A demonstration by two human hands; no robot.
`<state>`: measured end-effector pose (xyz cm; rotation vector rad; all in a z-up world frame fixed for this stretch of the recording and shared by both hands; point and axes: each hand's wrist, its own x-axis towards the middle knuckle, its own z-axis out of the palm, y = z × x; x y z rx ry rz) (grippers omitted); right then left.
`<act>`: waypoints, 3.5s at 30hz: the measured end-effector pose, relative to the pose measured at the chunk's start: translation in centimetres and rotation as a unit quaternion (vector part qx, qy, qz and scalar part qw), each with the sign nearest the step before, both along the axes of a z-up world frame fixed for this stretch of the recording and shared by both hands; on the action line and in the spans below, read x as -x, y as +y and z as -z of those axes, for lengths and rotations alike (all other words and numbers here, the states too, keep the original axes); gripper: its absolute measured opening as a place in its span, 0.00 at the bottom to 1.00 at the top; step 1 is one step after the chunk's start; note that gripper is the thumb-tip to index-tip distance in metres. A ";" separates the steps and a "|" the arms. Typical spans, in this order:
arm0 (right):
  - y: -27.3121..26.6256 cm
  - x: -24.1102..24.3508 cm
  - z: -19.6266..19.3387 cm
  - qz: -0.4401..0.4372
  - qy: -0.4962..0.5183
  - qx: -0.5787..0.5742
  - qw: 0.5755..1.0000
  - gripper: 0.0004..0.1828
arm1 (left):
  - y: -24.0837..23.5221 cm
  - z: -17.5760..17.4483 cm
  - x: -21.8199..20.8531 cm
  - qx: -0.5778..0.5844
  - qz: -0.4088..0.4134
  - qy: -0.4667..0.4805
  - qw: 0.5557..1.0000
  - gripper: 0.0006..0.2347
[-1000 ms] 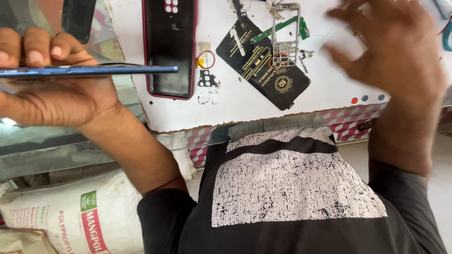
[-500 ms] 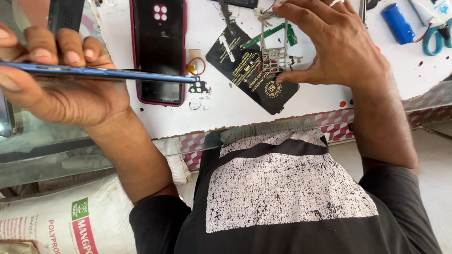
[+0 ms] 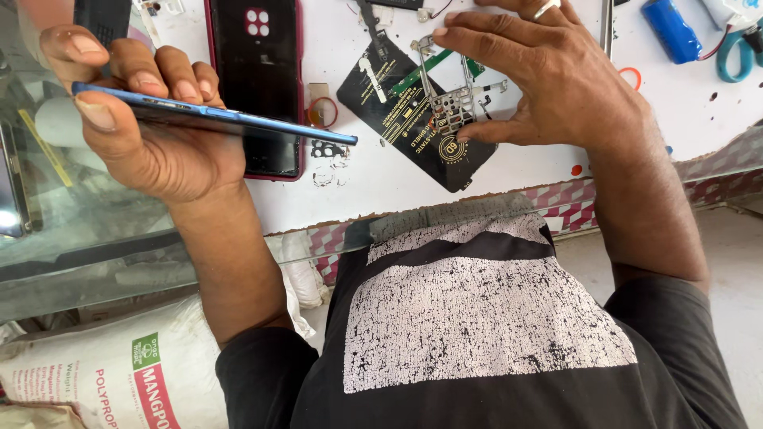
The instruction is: The person disassembles a blue smartphone, removes the back cover and battery, and manipulates internal components on a workbench. They use a small metal tool to pry and adjust parts, then reassemble the phone and test the screen.
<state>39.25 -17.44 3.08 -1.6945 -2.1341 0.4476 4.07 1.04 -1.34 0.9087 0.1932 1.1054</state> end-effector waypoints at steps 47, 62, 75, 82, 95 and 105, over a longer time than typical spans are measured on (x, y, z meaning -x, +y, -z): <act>-1.2 4.7 1.2 0.156 0.005 -0.029 0.987 0.05 | -3.2 -3.5 -5.4 -0.079 -0.004 -0.071 0.994 0.21; -0.7 3.9 -4.9 0.067 0.175 -0.100 0.977 0.05 | -4.3 -3.6 -8.2 -0.055 0.043 -0.058 0.996 0.20; 0.5 9.5 -4.2 0.098 0.324 -0.228 0.913 0.09 | -5.7 -1.9 -10.5 -0.042 0.040 -0.029 0.998 0.19; 0.5 9.8 -3.9 0.096 0.298 -0.263 0.913 0.09 | -5.5 -1.6 -10.4 -0.037 0.043 -0.033 0.998 0.20; 0.2 10.3 -4.1 0.103 0.261 -0.275 0.920 0.09 | -5.4 -1.8 -10.4 -0.050 0.058 -0.038 0.996 0.19; -0.5 10.8 -4.5 0.080 0.172 -0.330 0.925 0.10 | -5.0 -1.6 -10.4 -0.081 0.084 -0.047 0.992 0.19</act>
